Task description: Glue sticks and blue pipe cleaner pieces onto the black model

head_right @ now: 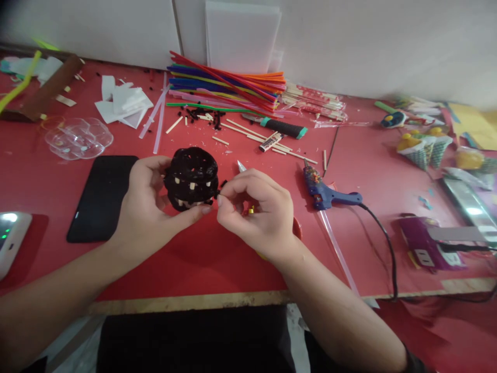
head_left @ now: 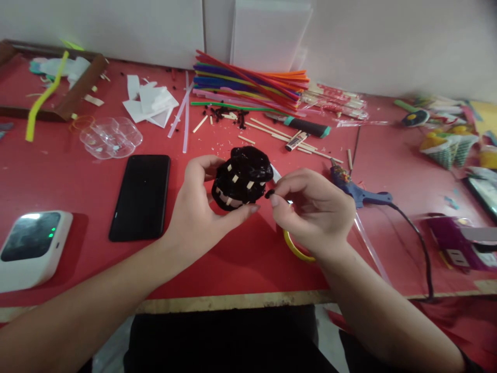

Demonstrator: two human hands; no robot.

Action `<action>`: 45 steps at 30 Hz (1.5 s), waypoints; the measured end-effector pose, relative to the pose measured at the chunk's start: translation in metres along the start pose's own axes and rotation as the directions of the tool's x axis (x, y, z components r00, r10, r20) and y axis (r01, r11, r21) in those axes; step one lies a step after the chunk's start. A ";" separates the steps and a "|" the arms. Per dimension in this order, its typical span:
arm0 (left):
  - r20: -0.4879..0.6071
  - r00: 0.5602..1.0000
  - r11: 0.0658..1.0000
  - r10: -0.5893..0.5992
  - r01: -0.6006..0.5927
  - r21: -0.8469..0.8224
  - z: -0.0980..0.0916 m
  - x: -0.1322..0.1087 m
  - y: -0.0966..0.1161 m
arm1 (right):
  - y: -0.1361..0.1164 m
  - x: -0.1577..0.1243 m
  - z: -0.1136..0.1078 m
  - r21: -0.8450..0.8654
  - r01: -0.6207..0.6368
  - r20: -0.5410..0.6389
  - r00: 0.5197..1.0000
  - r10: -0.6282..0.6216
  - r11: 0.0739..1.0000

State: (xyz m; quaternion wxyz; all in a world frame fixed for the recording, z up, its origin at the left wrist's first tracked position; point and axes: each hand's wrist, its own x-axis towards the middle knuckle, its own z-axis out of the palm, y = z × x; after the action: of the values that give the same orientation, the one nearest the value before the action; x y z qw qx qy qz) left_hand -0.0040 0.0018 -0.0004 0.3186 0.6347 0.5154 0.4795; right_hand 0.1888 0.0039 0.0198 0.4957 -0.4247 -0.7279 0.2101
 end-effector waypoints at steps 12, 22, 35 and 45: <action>-0.024 0.995 0.995 0.094 -0.093 0.044 0.001 0.001 -0.001 | -0.001 0.000 0.001 0.030 -0.089 0.061 0.994 0.087 0.996; -0.002 0.997 0.997 0.076 -0.076 0.011 0.000 0.003 0.002 | -0.004 0.000 0.000 -0.061 -0.087 0.075 0.993 0.091 0.994; 0.056 0.988 0.965 -0.141 0.150 -0.214 0.002 0.002 -0.005 | -0.004 -0.001 -0.003 -0.066 -0.055 -0.052 0.997 0.051 0.996; 0.258 0.905 0.686 -0.338 0.425 -0.590 0.005 0.015 -0.003 | 0.008 0.014 -0.003 0.545 -0.145 -0.141 0.955 0.261 0.826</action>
State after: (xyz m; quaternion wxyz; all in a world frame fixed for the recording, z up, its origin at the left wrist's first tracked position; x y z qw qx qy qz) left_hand 0.0000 0.0173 -0.0010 0.6386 0.3976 0.4224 0.5057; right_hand 0.1926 0.0197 0.0224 0.6416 -0.3668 -0.5358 0.4082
